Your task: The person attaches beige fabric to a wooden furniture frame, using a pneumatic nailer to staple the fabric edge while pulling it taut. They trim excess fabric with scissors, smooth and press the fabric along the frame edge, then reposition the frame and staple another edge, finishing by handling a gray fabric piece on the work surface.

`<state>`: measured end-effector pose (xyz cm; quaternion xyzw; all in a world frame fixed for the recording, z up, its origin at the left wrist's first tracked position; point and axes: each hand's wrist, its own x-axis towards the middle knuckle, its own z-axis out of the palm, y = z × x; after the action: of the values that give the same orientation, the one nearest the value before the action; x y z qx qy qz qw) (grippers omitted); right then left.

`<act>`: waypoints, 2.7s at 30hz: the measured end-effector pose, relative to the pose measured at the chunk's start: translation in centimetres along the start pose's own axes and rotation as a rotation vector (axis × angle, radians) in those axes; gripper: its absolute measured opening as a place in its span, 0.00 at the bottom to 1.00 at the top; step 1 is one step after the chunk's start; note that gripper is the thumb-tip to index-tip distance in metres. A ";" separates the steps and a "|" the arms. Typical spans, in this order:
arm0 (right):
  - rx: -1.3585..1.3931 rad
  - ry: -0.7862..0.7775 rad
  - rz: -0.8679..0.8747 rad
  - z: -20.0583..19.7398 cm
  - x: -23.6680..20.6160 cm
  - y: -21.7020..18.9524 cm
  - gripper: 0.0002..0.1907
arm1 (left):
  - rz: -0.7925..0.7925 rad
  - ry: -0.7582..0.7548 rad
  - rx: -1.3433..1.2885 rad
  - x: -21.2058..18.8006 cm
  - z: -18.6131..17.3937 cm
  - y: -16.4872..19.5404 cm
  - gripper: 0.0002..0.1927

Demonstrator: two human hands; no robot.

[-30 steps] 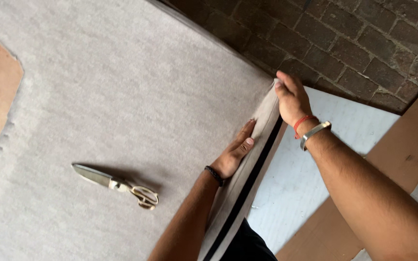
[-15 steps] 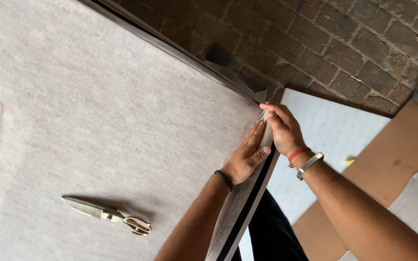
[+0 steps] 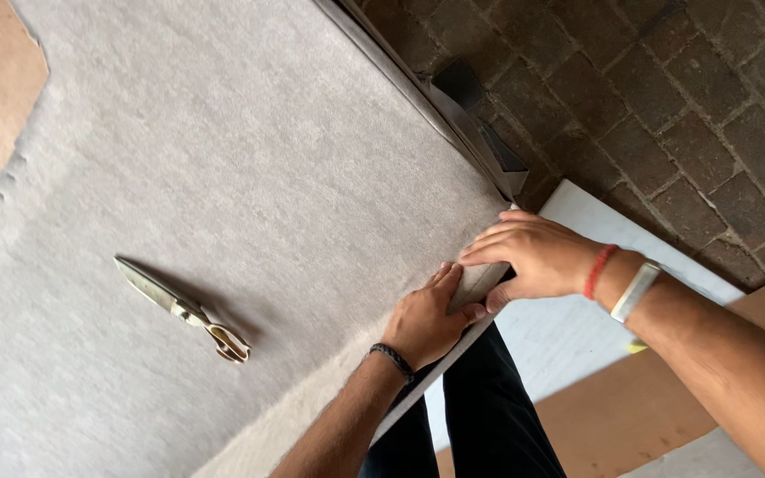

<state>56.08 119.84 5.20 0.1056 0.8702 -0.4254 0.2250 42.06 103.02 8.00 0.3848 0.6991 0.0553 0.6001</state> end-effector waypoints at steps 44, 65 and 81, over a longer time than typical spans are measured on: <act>2.372 0.834 -0.279 22.5 6.0 -3.0 0.19 | 0.801 -0.300 0.217 -5.0 -0.8 -3.2 0.28; 0.777 1.547 0.594 11.8 -0.7 -5.6 0.15 | 0.598 -0.155 0.336 -3.0 -0.3 -1.3 0.32; 0.628 0.920 0.800 6.1 0.1 -3.4 0.27 | 0.505 -0.259 -0.330 0.5 -0.2 -4.2 0.45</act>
<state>56.52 112.94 4.23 0.6489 0.6068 -0.4538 -0.0688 39.86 100.47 5.37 0.4472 0.4811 0.2656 0.7057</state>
